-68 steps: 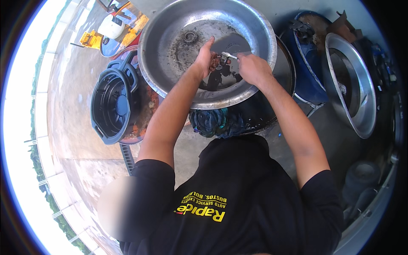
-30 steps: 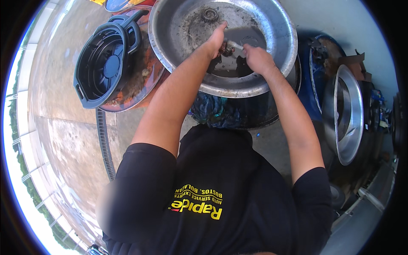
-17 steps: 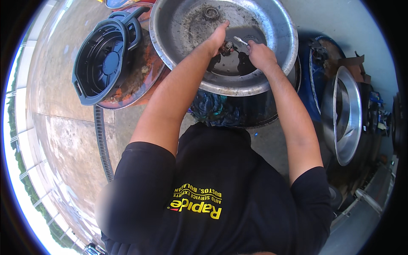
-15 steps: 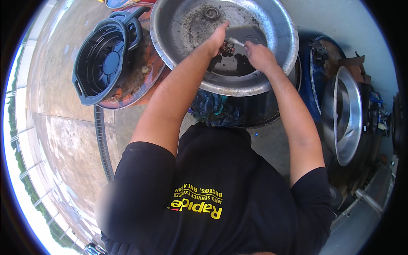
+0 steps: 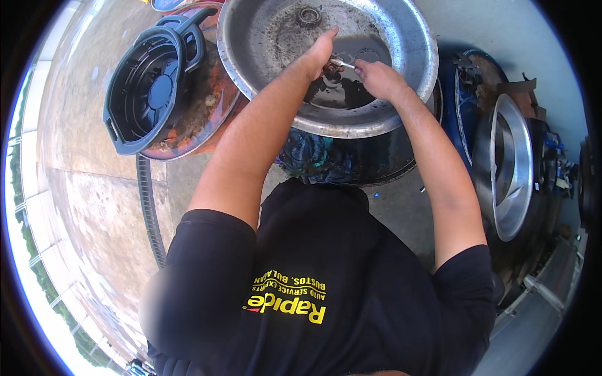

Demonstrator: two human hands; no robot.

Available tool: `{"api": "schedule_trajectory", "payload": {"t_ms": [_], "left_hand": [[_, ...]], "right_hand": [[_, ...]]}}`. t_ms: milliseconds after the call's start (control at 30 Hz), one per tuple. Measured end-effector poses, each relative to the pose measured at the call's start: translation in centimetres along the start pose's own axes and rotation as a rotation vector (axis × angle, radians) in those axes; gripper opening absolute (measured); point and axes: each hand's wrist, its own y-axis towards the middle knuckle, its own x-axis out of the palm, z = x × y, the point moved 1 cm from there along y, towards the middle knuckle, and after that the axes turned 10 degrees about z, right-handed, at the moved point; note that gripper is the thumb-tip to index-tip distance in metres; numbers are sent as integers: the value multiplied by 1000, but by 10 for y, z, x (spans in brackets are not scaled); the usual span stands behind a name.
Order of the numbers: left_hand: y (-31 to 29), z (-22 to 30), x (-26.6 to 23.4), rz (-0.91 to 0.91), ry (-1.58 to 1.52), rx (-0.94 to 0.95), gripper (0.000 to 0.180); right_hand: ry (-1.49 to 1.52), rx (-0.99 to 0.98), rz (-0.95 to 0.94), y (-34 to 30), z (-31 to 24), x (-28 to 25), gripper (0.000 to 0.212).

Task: The person scrubs small mechanical parts, including bearings and a metal ring, in a metal basin using a toothbrush and a cloth. The person repeatedly dips the parts into the basin, scrubs them, and inspects them by hand.

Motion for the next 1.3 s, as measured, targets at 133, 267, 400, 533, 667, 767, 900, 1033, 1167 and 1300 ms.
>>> {"api": "schedule_trajectory", "payload": {"t_ms": [133, 267, 400, 533, 667, 767, 900, 1033, 1167, 1300], "left_hand": [[12, -1, -2, 24, 43, -57, 73], [7, 2, 0, -12, -35, -33, 71], [22, -1, -9, 70, -31, -33, 71], [11, -8, 6, 36, -162, 64, 73], [27, -4, -5, 90, -67, -22, 74], [20, -1, -2, 73, -104, -31, 72], [13, -3, -2, 80, -126, -61, 66], [13, -3, 4, -58, -47, -18, 46], [67, -29, -12, -37, 125, -31, 18], [73, -34, -10, -78, 225, -56, 9]], "right_hand": [[-26, 82, 25, 6, 14, -1, 34], [-9, 122, 37, 2, 17, 0, 35], [51, 16, 41, -5, -8, -13, 36], [-8, 203, 59, -5, 6, -10, 37], [-6, 88, -5, -12, -26, -14, 36], [61, 186, 102, -6, -7, -4, 36], [16, 161, 115, -4, -22, -6, 33], [-12, 264, 99, -1, 16, 7, 31], [45, 217, 110, -9, -13, -16, 32], [85, 234, 115, -16, -29, -24, 31]]}}
